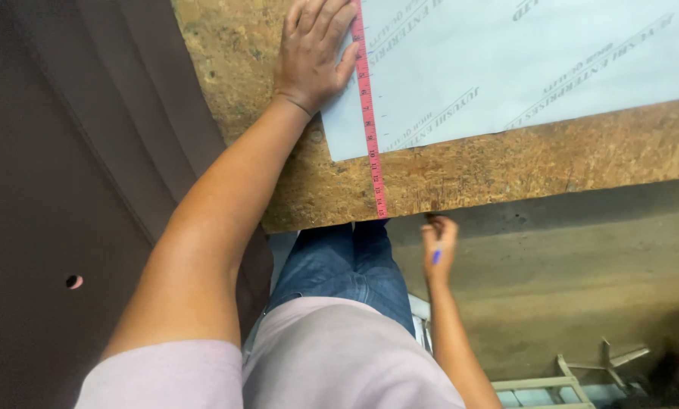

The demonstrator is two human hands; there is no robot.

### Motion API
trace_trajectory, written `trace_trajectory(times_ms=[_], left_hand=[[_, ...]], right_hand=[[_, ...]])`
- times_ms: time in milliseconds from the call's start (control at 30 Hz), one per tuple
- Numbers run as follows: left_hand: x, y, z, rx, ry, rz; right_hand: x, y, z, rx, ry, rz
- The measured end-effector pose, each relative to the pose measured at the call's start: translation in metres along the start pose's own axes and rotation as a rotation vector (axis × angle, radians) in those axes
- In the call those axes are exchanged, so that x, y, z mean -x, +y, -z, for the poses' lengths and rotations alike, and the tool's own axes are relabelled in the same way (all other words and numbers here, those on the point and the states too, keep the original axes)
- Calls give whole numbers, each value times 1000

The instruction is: The person measures a large sheet of white paper on a wooden table using a pink measuring tape and a blue pen. They mark several points along the paper's length and width, repositioning the tape to ensure accurate measurements.

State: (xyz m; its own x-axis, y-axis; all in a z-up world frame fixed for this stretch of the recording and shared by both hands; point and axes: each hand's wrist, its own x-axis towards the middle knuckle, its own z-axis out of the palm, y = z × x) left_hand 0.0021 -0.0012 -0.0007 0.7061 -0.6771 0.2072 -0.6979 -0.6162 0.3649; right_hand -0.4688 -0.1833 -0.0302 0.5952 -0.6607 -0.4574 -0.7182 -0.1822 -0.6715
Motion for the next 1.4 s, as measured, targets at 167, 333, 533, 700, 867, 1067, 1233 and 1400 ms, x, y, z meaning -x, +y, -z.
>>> trace_trajectory(times_ms=[167,333,533,700,867,1067,1233,1400], left_hand=[[2,2,2,21,-24,-5],[0,-8,-8,62,44,-26],[-13,16,16,207,8,101],[16,64,-9,445,153,410],[86,221,-41,653,-538,745],[40,423,-62,1924,-855,1481],[-72,483,-138,1796,-428,1243],[-159,573,-160,1638,-301,1139]], right_hand=[[0,-3,-74,115,-358,-274],[-5,-46,-79,47,-652,68],[18,-77,-10,47,-467,193],[11,-75,72,55,-218,56],[-10,-96,172,-60,-141,8],[-30,-61,282,15,-100,107],[-63,24,397,-23,-14,78],[-61,78,539,-4,88,-31]])
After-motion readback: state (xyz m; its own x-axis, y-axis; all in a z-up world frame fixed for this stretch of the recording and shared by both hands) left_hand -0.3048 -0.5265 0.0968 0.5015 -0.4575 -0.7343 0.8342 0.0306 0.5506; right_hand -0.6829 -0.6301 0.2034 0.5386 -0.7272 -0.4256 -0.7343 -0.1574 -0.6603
